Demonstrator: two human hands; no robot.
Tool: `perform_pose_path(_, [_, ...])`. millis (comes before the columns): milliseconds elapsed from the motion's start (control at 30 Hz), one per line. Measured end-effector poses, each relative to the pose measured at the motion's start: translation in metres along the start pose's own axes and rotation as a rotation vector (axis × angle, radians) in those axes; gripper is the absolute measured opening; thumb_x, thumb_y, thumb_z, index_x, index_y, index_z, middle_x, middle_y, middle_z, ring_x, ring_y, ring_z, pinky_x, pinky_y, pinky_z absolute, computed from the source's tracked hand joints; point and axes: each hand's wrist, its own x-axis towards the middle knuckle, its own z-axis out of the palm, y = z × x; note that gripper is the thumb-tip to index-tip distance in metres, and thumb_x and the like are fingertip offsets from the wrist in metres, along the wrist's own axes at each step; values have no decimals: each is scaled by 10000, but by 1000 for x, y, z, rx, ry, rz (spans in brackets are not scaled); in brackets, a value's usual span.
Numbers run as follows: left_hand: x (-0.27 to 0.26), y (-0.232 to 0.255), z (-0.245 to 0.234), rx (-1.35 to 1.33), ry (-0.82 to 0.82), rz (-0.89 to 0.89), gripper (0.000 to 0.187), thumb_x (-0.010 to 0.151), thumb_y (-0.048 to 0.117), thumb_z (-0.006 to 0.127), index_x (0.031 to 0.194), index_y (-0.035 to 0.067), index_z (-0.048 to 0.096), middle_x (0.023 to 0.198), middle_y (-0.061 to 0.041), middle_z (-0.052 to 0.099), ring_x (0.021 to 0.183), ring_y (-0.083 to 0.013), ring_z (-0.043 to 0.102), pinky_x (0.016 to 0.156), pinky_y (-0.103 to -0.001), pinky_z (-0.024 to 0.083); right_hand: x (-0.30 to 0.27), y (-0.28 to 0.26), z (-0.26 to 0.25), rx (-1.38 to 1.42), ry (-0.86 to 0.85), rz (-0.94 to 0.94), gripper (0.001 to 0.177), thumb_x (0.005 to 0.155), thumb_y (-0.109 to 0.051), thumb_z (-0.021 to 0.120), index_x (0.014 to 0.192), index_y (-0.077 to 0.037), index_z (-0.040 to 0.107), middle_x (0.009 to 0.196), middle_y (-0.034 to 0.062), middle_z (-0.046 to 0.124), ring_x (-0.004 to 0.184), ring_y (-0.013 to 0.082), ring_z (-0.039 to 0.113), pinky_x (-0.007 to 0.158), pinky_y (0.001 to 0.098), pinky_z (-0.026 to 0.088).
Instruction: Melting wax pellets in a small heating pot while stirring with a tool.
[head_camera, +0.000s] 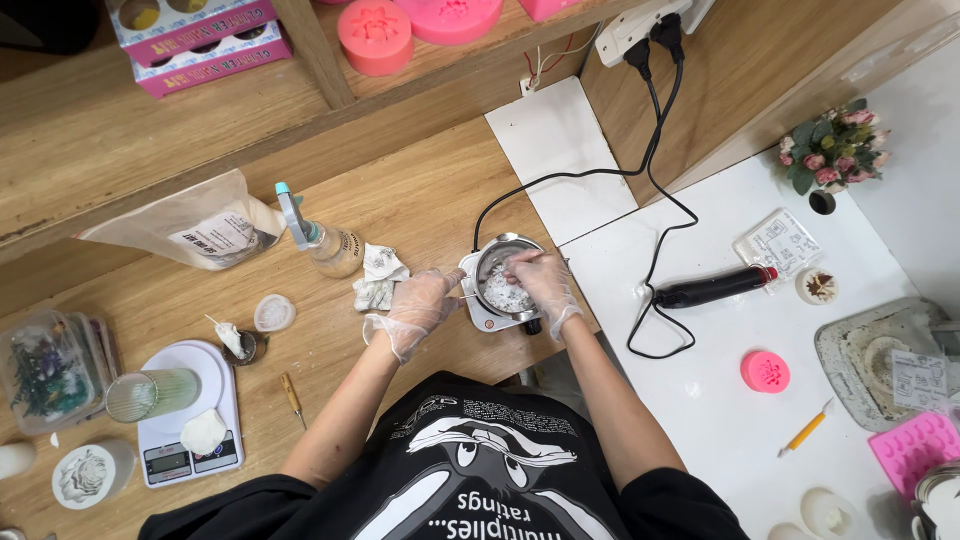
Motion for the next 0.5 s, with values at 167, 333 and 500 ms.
perform_pose_path(167, [-2, 0, 1, 15, 28, 15, 512, 854, 379, 745, 1338, 244, 648, 996, -148, 701, 927, -337, 702, 704, -469, 569, -4, -11, 0, 84, 147, -143, 89, 833, 68, 663, 844, 8, 729, 840, 134, 749, 728, 168, 698, 692, 272, 598])
perform_pose_path(333, [-2, 4, -6, 7, -10, -10, 520, 857, 370, 748, 1350, 245, 640, 1003, -152, 696, 908, -334, 708, 703, -460, 573, -7, -1, 7, -43, 87, -225, 80, 859, 11, 686, 804, 0, 743, 801, 107, 768, 766, 162, 739, 769, 285, 600])
perform_pose_path(500, [-2, 4, -10, 26, 5, 26, 516, 857, 343, 751, 1347, 226, 640, 973, -158, 698, 896, -335, 705, 691, -465, 570, -5, 3, 4, 76, 255, -293, 92, 855, 25, 708, 852, -57, 748, 865, 92, 754, 760, 147, 713, 750, 282, 619])
